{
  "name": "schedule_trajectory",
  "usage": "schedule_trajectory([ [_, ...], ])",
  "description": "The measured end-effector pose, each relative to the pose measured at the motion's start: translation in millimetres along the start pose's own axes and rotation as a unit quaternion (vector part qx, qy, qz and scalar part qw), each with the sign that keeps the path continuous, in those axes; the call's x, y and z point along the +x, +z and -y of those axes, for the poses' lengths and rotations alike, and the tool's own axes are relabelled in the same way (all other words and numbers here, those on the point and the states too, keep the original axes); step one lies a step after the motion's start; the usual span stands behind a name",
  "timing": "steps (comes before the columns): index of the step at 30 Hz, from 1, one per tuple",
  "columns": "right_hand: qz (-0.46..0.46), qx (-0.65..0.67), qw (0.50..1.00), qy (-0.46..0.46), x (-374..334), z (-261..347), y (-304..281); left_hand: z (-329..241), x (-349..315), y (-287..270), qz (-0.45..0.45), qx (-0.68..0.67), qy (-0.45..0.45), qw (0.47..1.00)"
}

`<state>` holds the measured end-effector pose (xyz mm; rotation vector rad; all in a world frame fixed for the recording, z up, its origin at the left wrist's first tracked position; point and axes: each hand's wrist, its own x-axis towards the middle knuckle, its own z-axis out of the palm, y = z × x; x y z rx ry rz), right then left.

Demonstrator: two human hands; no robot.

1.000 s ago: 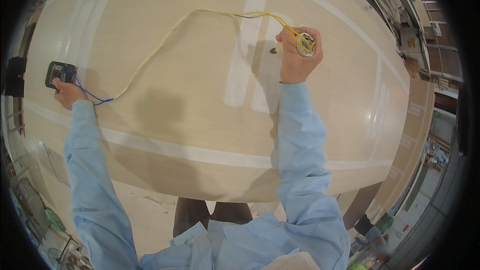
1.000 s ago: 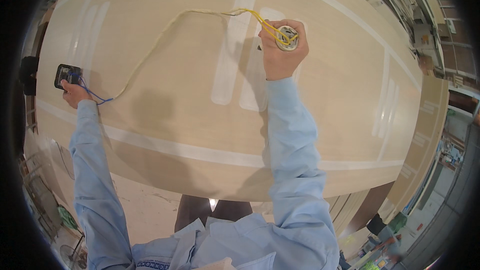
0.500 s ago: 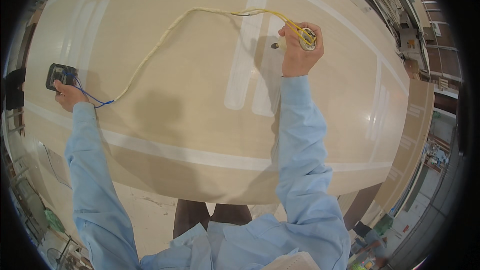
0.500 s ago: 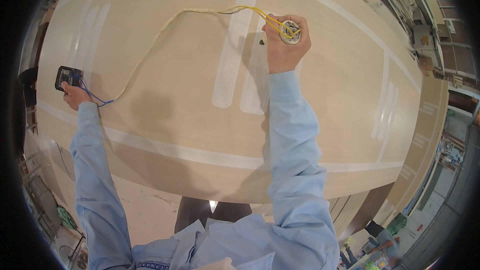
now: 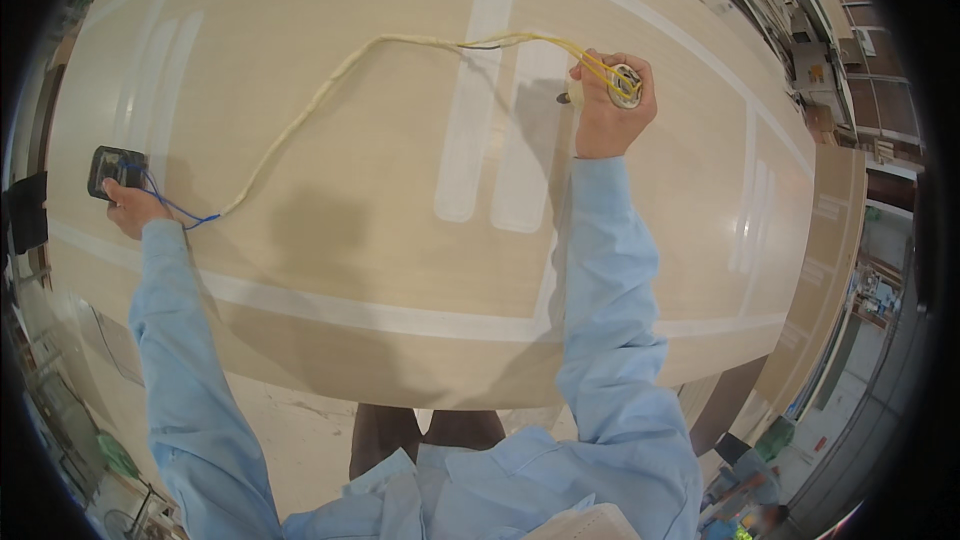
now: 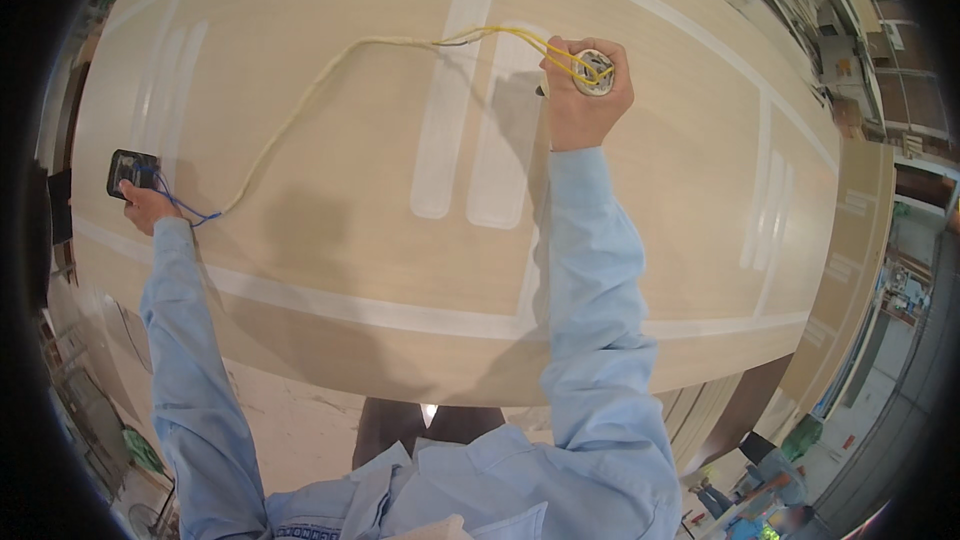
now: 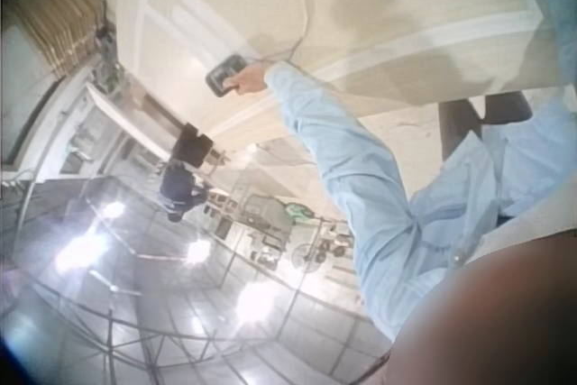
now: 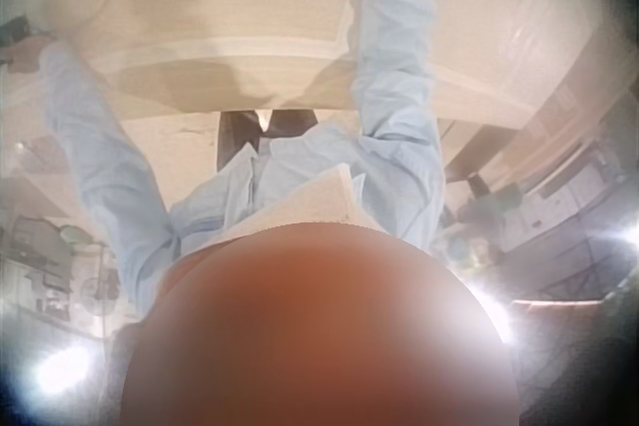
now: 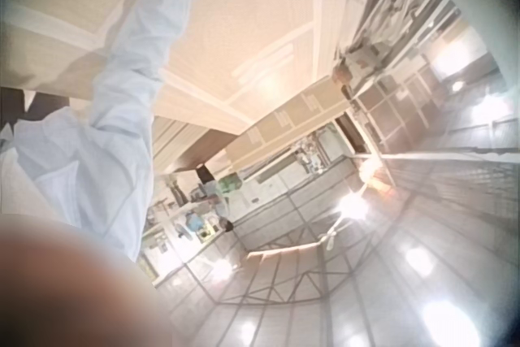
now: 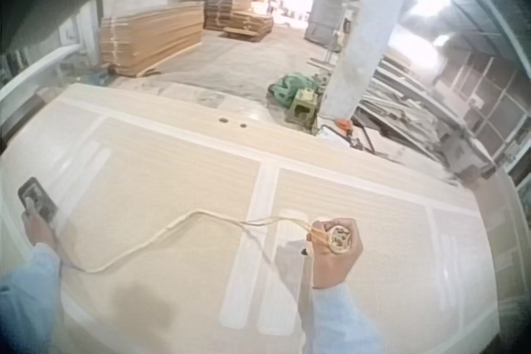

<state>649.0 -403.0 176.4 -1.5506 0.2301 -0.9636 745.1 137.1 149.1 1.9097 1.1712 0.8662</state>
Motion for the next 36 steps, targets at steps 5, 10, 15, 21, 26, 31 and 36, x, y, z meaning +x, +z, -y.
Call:
schedule_trajectory([
  [5,-0.010,0.018,1.000,-0.014,12,4,1,1,1,1,-0.005,-0.009,-0.002,1.000],
  [10,0.008,0.002,1.000,-0.013,12,-6,17,-1,-2,0,0.001,-0.029,-0.003,1.000],
  [15,-0.007,-0.033,0.999,-0.014,15,-3,16,-1,-2,-1,-0.010,-0.027,0.009,1.000],
  [21,0.033,0.039,0.999,-0.016,16,-3,30,0,-1,-1,0.000,-0.015,-0.012,1.000],
  [26,0.055,-0.048,0.997,0.008,8,-10,41,-1,-1,2,-0.001,-0.041,-0.015,0.999],
  [31,0.017,0.039,0.999,0.008,24,-4,32,2,0,-1,-0.016,-0.002,0.014,1.000],
  [36,0.024,0.026,0.999,0.006,27,-17,47,1,-1,-2,0.002,-0.022,0.002,1.000],
])
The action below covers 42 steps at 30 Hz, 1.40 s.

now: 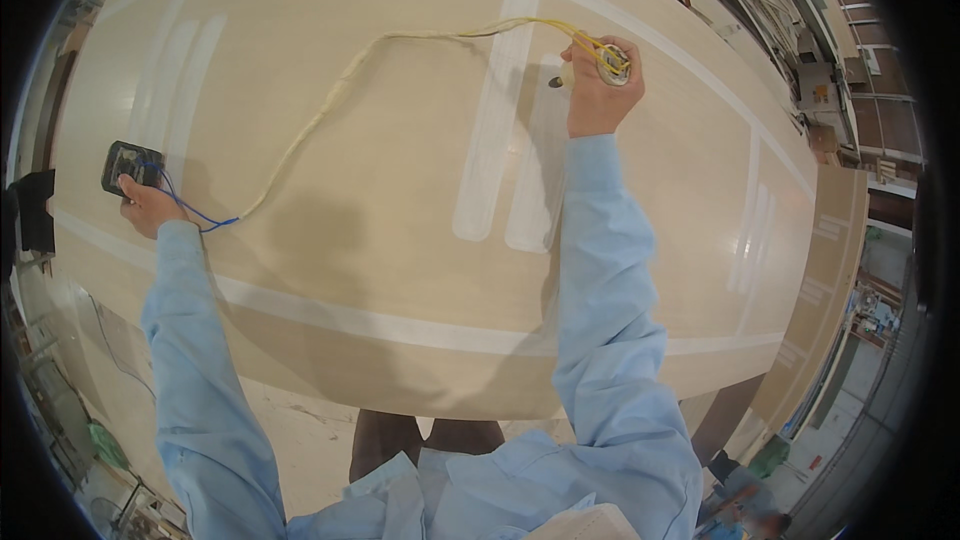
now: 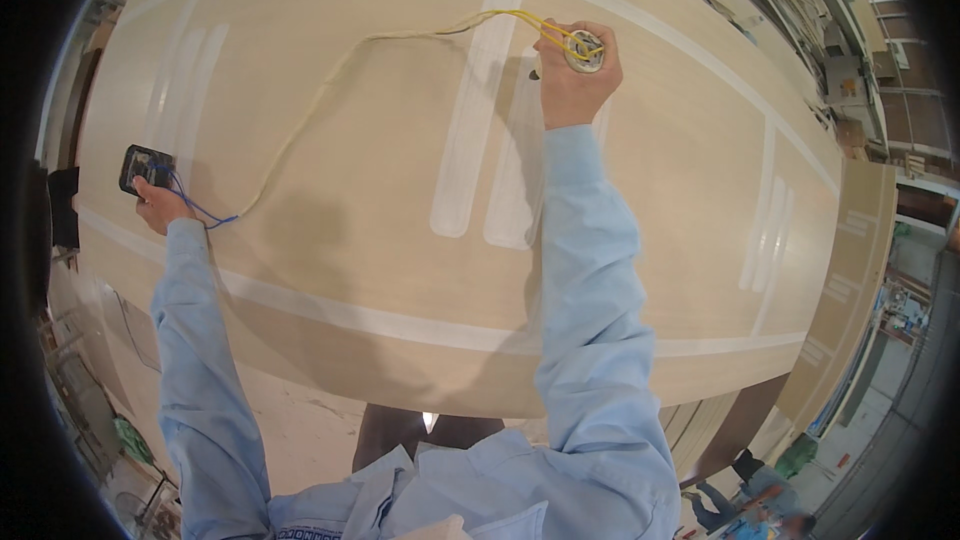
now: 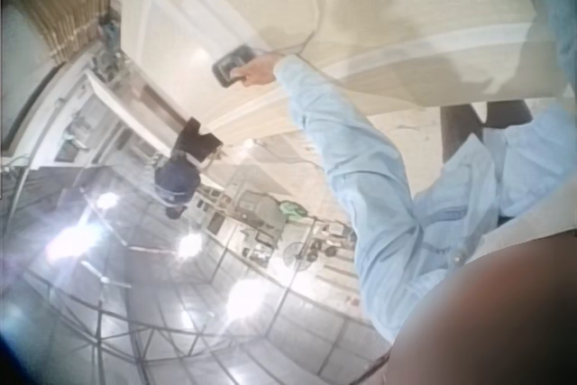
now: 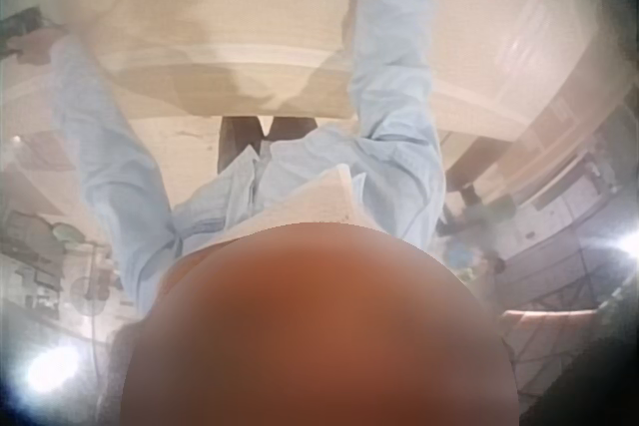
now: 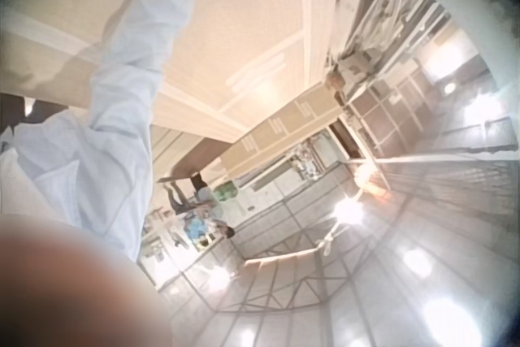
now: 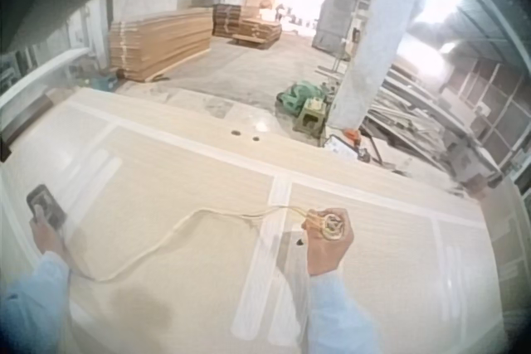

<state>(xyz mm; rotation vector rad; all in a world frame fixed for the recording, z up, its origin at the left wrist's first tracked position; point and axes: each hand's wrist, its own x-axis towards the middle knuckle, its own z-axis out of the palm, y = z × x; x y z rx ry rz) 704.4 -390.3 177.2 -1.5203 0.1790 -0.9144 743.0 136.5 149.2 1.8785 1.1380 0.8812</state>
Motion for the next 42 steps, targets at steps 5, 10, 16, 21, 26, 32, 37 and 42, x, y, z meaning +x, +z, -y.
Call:
schedule_trajectory([
  [5,-0.018,-0.032,0.999,-0.022,8,-5,-6,0,1,1,0.000,0.002,0.004,1.000],
  [10,-0.025,0.010,0.999,-0.024,19,-9,2,4,1,0,-0.017,0.033,0.020,0.999],
  [16,-0.031,-0.012,0.999,-0.016,20,-10,4,2,1,2,-0.008,0.000,0.007,1.000],
  [21,-0.032,0.015,0.999,-0.010,27,-12,1,4,3,0,-0.015,0.027,0.016,0.999],
  [26,-0.051,-0.031,0.998,0.037,24,-19,10,7,4,2,-0.024,0.030,0.023,0.999],
  [32,-0.061,0.028,0.997,-0.026,29,-8,-14,5,4,1,-0.015,0.022,0.013,1.000],
  [37,-0.064,-0.009,0.998,0.006,28,-19,-9,5,3,1,-0.011,0.024,0.011,1.000],
  [42,-0.080,0.003,0.996,-0.032,31,-20,-18,3,2,1,-0.017,0.009,0.016,1.000],
])
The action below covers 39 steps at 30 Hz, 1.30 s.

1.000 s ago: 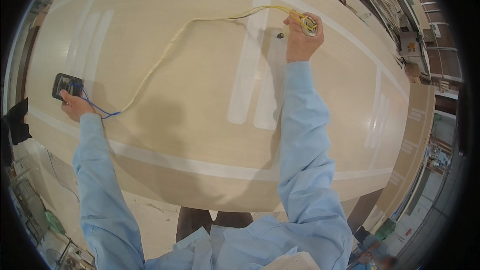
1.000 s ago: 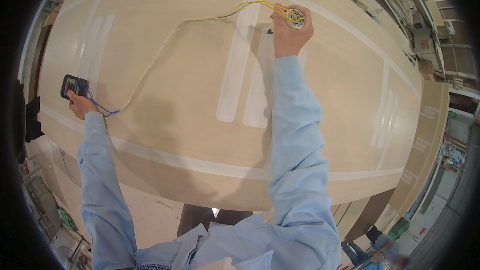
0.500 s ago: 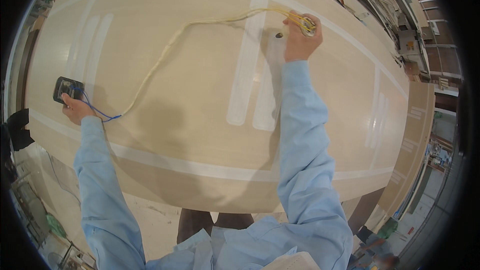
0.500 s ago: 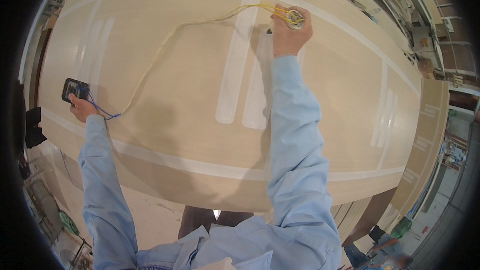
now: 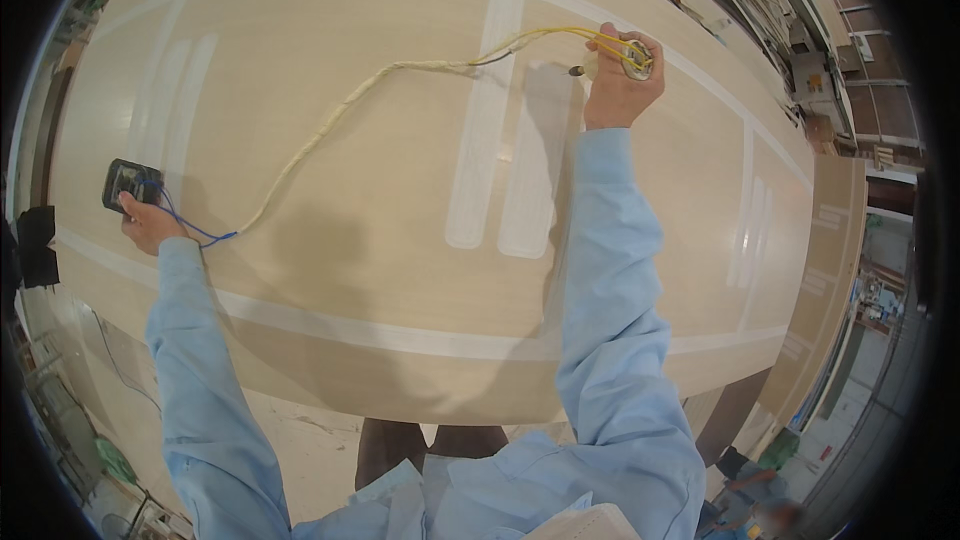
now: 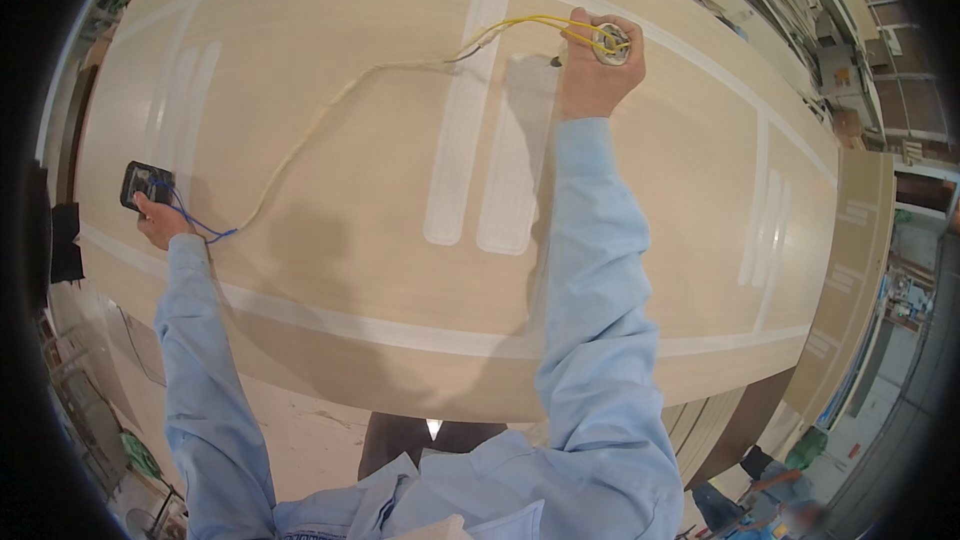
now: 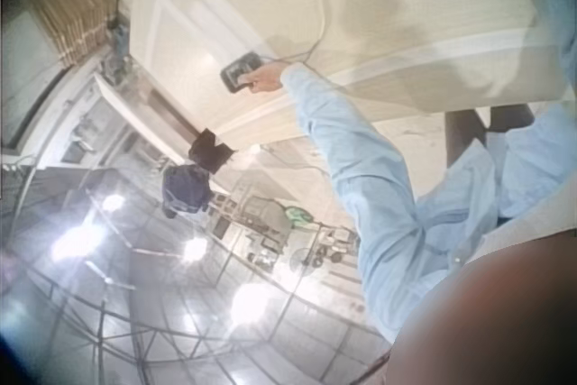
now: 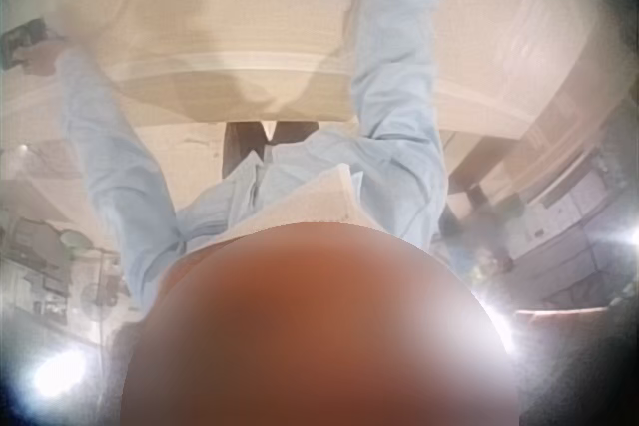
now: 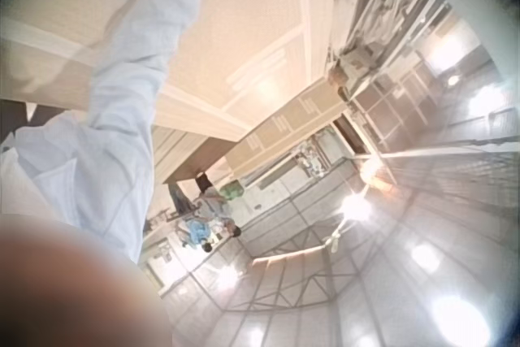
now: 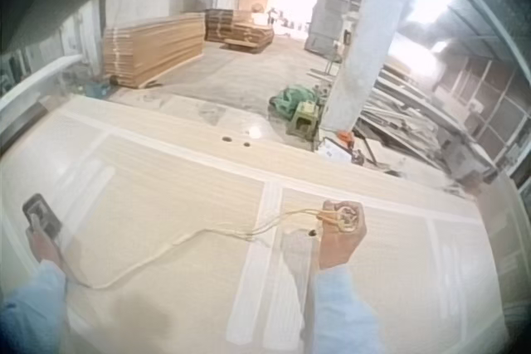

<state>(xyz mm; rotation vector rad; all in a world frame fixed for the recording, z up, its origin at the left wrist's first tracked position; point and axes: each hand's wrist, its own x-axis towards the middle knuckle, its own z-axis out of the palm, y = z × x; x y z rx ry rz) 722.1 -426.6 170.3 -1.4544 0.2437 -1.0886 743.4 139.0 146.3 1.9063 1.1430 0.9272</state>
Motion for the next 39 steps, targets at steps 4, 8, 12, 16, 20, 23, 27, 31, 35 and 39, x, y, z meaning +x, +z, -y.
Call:
schedule_trajectory([
  [4,0.020,-0.029,0.999,0.015,-1,3,-1,-1,-1,-1,0.006,0.002,-0.004,1.000],
  [8,0.017,-0.043,0.999,-0.008,-2,10,-3,-2,0,-1,0.014,-0.006,-0.013,1.000],
  [12,0.024,-0.034,0.999,-0.005,-9,17,-13,-1,0,0,0.013,-0.019,-0.003,1.000],
  [16,0.043,-0.043,0.998,0.012,-15,14,-10,-4,-1,0,0.016,-0.019,-0.016,1.000],
  [20,0.020,-0.022,1.000,-0.009,-18,20,-16,-7,-3,-1,0.017,-0.010,-0.021,1.000],
  [23,0.043,-0.004,0.999,0.000,-26,25,-23,-7,-5,-2,0.022,-0.036,-0.017,0.999],
  [27,0.054,-0.046,0.997,0.016,-31,26,-22,-5,-2,-1,0.018,-0.018,-0.021,0.999],
  [31,0.030,-0.034,0.999,0.020,-28,35,-26,-4,2,0,0.002,0.003,0.007,1.000],
  [35,0.052,-0.023,0.998,0.025,-33,44,-34,-4,-1,-2,0.013,-0.018,-0.018,1.000],
  [39,0.068,-0.025,0.997,0.026,-41,44,-32,-8,-4,-4,0.002,-0.006,0.004,1.000],
])
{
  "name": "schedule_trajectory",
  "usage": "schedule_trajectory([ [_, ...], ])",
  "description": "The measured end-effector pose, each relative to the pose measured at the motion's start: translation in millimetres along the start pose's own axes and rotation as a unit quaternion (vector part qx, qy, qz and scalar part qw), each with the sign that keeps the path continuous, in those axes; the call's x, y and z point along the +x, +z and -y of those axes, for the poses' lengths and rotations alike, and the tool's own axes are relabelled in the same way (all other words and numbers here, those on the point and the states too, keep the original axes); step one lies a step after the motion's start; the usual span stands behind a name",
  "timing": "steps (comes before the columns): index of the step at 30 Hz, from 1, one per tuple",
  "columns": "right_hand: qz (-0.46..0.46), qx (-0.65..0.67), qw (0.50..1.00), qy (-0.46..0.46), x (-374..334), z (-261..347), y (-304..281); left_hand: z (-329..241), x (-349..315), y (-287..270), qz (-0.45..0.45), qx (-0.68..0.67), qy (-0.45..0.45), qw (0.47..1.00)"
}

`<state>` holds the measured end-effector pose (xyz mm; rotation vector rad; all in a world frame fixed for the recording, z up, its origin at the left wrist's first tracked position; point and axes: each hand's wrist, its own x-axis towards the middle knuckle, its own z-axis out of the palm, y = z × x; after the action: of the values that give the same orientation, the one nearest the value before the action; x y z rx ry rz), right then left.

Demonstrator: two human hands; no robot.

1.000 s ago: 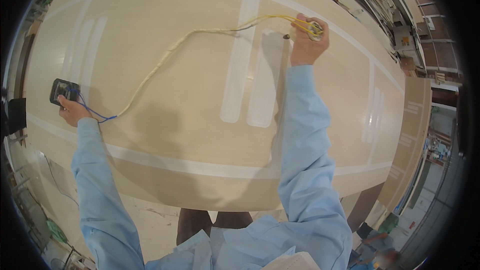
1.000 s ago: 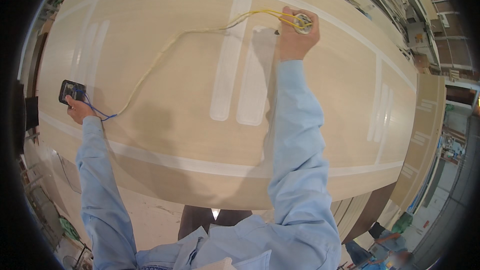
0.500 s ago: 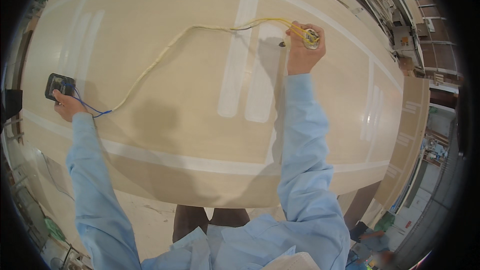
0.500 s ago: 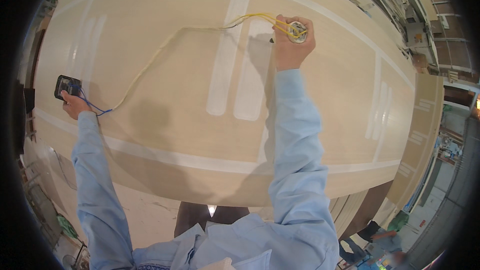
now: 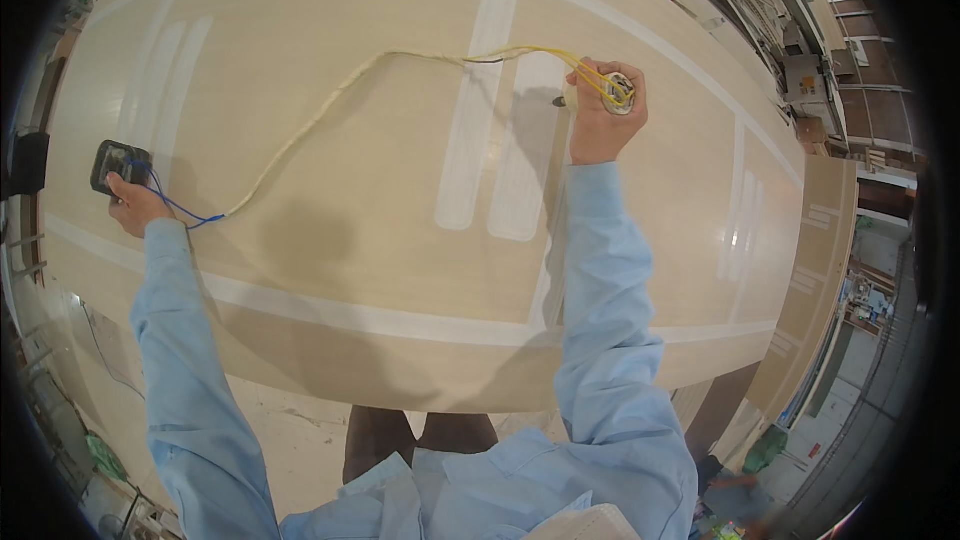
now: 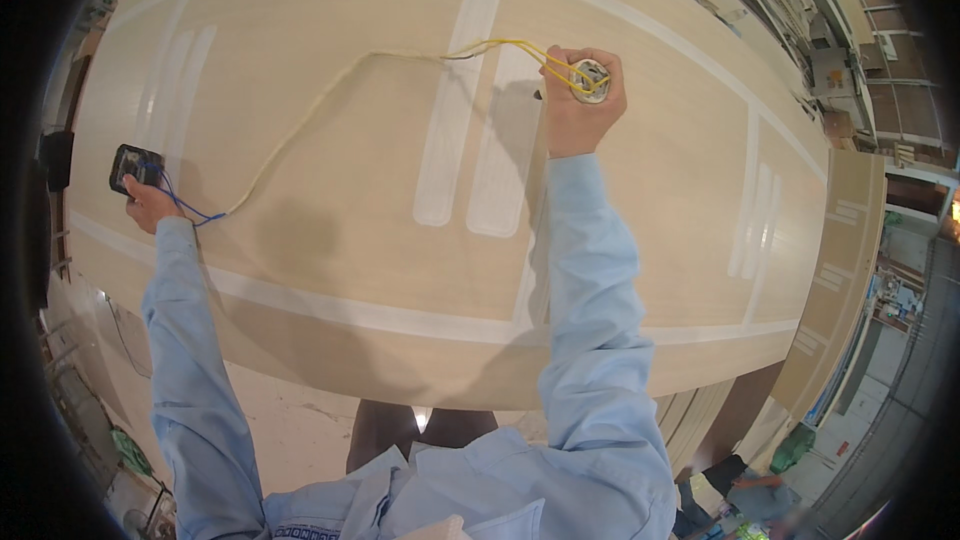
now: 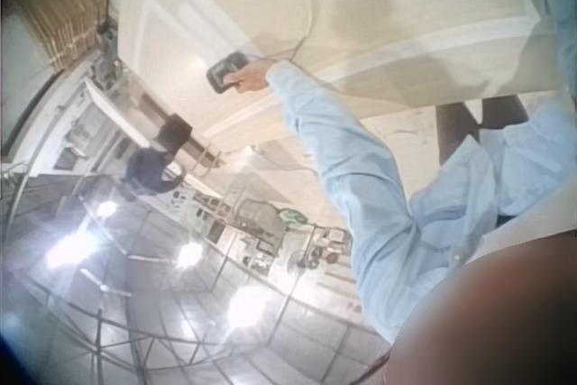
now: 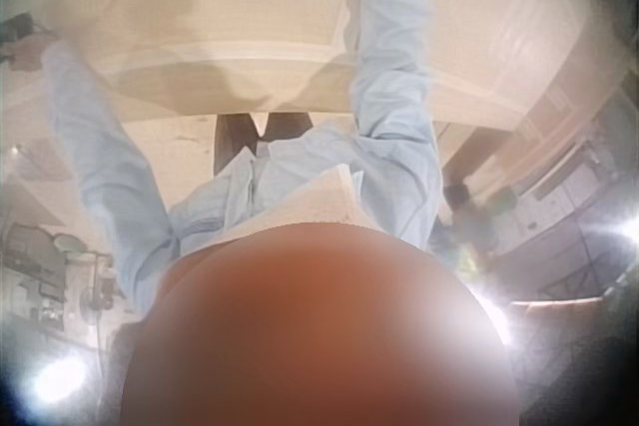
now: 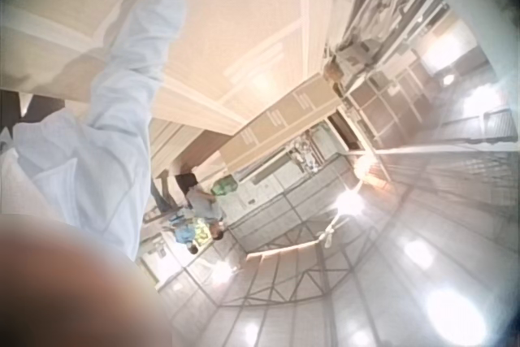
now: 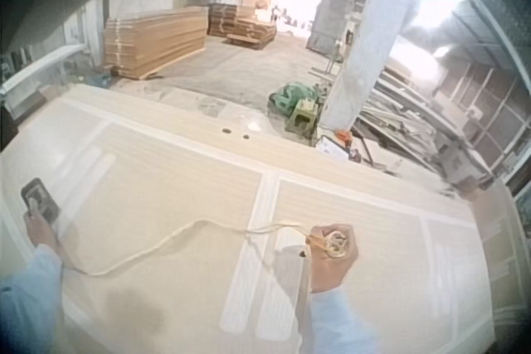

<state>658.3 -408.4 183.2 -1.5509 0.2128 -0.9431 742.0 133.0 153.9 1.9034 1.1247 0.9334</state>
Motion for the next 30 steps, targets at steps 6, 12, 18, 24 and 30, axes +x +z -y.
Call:
schedule_trajectory([
  [6,-0.024,-0.015,1.000,-0.009,-7,2,-4,4,6,3,0.000,0.003,-0.012,1.000],
  [12,0.018,0.001,1.000,-0.005,-22,10,-4,13,10,5,0.008,0.005,-0.008,1.000],
  [18,-0.008,-0.024,1.000,-0.004,-10,23,-12,20,27,4,0.014,0.115,0.040,0.992],
  [24,-0.025,0.001,0.997,-0.076,25,9,18,62,32,3,-0.025,0.126,-0.035,0.991],
  [30,-0.023,0.096,0.995,0.029,27,-12,65,61,29,0,0.030,0.218,0.004,0.976],
])
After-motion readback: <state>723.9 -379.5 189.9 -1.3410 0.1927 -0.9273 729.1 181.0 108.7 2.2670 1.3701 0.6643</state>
